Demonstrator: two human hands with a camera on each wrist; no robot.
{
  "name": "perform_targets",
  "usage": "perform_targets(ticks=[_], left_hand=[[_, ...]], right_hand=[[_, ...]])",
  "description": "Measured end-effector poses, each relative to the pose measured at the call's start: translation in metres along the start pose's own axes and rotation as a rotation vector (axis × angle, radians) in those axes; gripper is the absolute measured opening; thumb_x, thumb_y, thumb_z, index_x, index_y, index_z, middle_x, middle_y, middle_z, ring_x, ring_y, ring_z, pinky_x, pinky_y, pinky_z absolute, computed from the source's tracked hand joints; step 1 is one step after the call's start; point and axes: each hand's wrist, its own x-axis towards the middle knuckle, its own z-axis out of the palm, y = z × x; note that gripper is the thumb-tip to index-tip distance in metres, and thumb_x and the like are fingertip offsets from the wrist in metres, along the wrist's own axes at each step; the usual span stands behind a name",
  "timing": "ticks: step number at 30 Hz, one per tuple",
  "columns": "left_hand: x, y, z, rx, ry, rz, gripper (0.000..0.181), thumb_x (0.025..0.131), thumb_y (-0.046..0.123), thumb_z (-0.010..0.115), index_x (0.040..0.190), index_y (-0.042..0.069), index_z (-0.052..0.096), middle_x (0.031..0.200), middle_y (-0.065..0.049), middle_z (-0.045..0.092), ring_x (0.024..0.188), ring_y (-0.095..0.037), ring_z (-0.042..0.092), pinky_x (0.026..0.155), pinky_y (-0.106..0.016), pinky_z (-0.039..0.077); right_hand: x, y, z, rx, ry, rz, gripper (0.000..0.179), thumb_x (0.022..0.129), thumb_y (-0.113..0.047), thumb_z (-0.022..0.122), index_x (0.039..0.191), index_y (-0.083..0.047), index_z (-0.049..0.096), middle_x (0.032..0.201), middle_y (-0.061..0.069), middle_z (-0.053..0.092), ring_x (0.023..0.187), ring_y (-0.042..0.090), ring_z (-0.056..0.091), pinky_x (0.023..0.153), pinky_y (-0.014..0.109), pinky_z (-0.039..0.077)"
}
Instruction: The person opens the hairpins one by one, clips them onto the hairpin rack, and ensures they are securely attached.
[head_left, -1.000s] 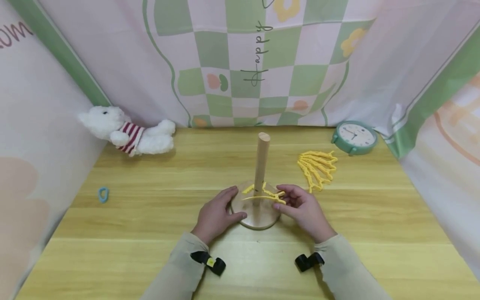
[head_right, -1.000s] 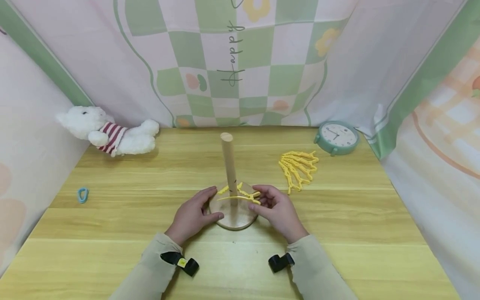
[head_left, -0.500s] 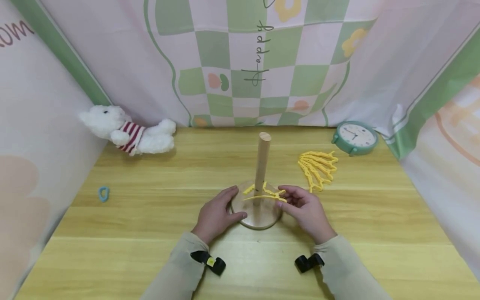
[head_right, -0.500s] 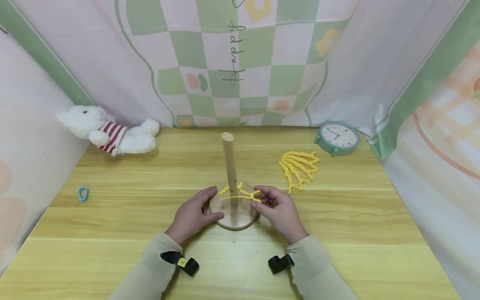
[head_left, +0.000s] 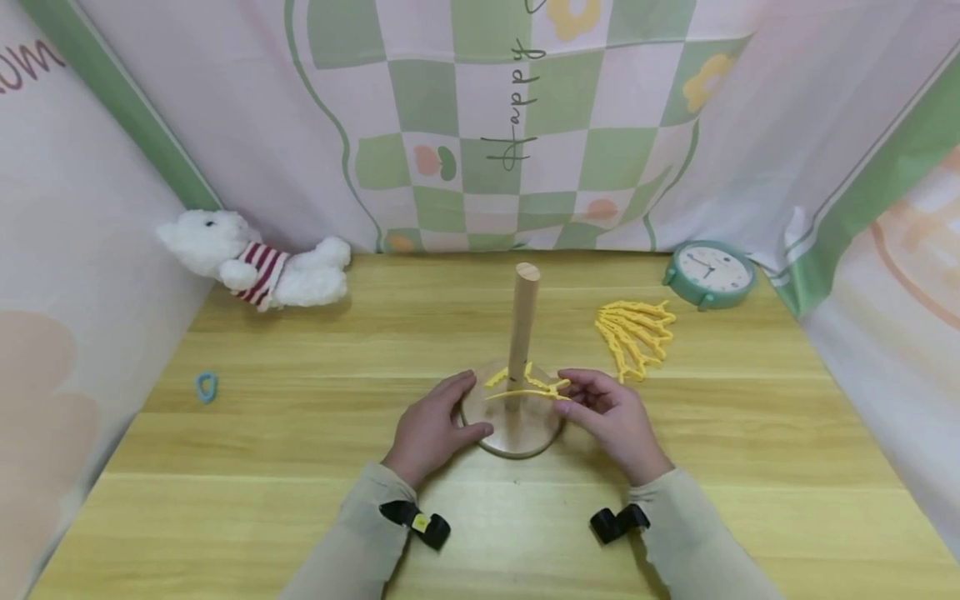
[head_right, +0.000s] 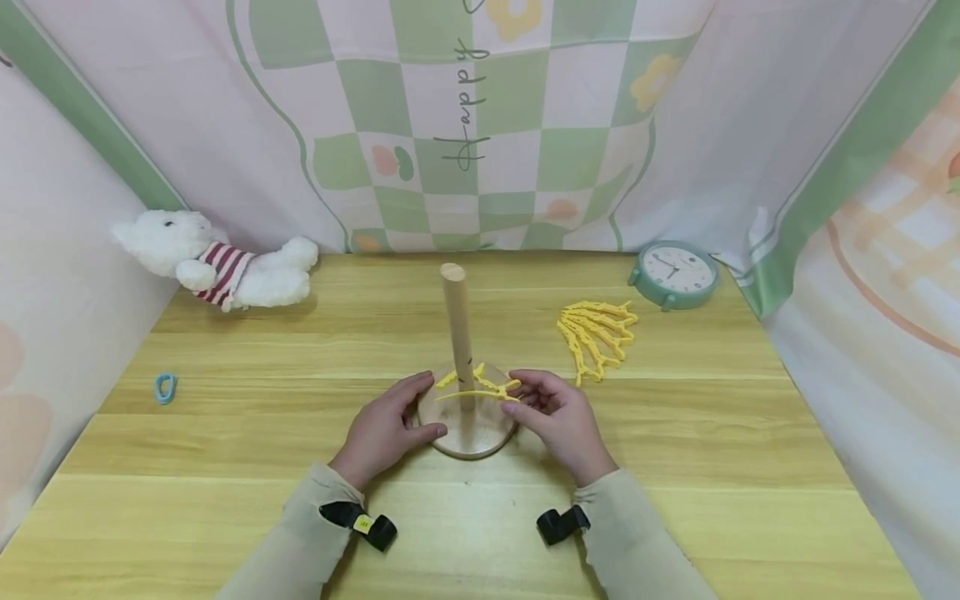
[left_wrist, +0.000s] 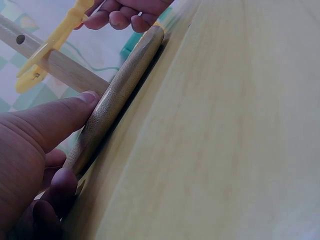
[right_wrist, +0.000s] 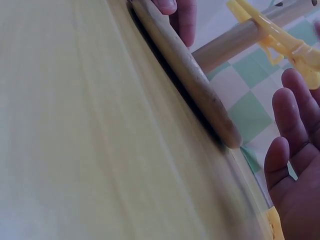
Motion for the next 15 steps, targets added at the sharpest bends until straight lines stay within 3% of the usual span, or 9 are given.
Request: perform_targets(ticks=[7, 15], left_hand=[[0.0, 0.0, 0.0, -0.007, -0.002, -0.001, 0.078, 0.084, 0.049, 0.078, 0.148, 0.013, 0.05, 0.155, -0.001, 0.046, 0.14, -0.027, 0.044, 0.112, -0.05, 0.04], [0.0, 0.0, 0.0, -0.018, -0.006, -0.006, 0.079, 0.084, 0.048, 0.078, 0.148, 0.013, 0.05, 0.155, -0.001, 0.045, 0.141, -0.027, 0.044, 0.112, -0.05, 0.039]], right_hand=[[0.0, 0.006, -0.01, 0.044, 0.015, -0.03, 0.03, 0.101, -0.006, 0.058, 0.122, 0.015, 0.058, 0.1, 0.011, 0.073, 0.084, 0.011, 0.067, 0.077, 0.022, 0.056], [0.003, 0.01, -0.02, -0.026, 0.122, 0.032, 0.031, 0.098, -0.01, 0.065, 0.119, 0.012, 0.062, 0.093, -0.004, 0.072, 0.081, 0.013, 0.067, 0.07, 0.021, 0.054]])
